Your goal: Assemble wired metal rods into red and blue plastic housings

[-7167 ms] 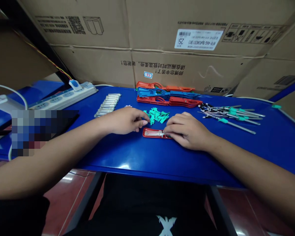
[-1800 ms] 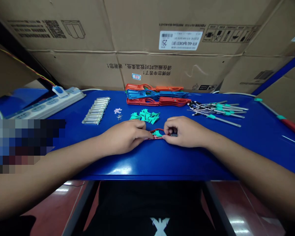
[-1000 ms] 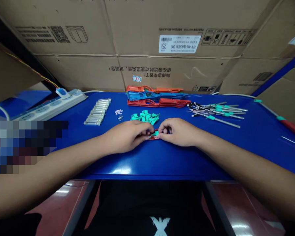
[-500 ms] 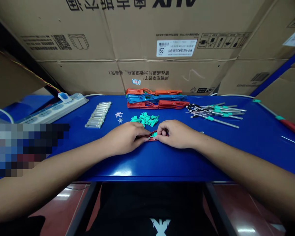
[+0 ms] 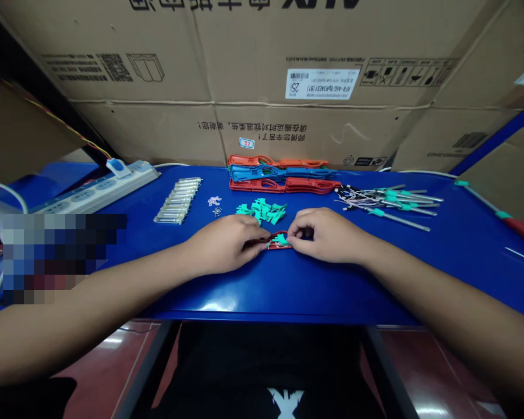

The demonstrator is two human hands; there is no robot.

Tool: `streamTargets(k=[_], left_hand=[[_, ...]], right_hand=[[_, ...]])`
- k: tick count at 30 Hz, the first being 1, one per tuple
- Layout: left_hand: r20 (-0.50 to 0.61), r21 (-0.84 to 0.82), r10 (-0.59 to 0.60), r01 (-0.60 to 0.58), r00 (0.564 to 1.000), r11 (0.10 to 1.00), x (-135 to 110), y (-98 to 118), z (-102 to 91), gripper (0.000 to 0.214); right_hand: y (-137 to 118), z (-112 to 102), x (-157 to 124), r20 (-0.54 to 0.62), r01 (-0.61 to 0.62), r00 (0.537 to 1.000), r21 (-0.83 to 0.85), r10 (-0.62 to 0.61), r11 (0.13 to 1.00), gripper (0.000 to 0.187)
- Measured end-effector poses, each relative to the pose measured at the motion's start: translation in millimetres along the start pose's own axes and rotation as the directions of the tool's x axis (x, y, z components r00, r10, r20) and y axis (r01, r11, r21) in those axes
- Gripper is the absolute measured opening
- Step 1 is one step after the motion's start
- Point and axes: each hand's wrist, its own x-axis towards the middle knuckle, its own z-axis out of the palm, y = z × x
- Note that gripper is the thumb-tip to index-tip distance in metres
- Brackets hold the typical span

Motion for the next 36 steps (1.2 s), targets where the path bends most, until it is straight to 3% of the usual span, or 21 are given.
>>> streamTargets(k=[6, 10, 19, 26, 28, 32, 36], left_hand=[[-0.042, 0.008, 0.011, -0.011, 0.999, 1.000, 0, 2, -3.0, 0.025], [-0.081, -0.017, 0.097, -0.099, 0.992, 0.995, 0, 2, -1.5, 0.023], [-0.049, -0.031, 0.107, -0.108, 0.993, 0.994, 0, -1, 4.2, 0.024], [-0.074, -0.068, 0.125, -0.130, 0.989, 0.989, 0, -2, -0.9, 0.022], [-0.080, -0.081, 0.119, -0.126, 0.990, 0.989, 0, -3, -4.1, 0.022], [-0.090, -0.088, 0.093, -0.101, 0.992, 0.991, -1, -7, -9.7, 0.021], [-0.099, -0.078, 0.069, -0.077, 0.993, 0.994, -2, -12, -13.8, 0.022]], right_hand=[[-1, 1, -1, 0.023, 0.139, 0.990, -0.141, -0.137, 0.980, 0.012], [-2, 2, -1, 0.043, 0.162, 0.987, -0.227, -0.156, 0.960, 0.014], [-5, 2, -1, 0.059, 0.187, 0.982, -0.175, -0.179, 0.967, 0.020], [19, -38, -10, -0.175, 0.076, 0.979, -0.139, -0.100, 0.987, 0.019], [29, -45, -12, -0.116, 0.098, 0.987, -0.106, -0.111, 0.989, 0.018], [34, -42, -13, 0.137, 0.164, 0.978, -0.043, -0.156, 0.986, 0.017], [28, -33, -11, 0.201, 0.155, 0.969, -0.050, -0.142, 0.987, 0.019]])
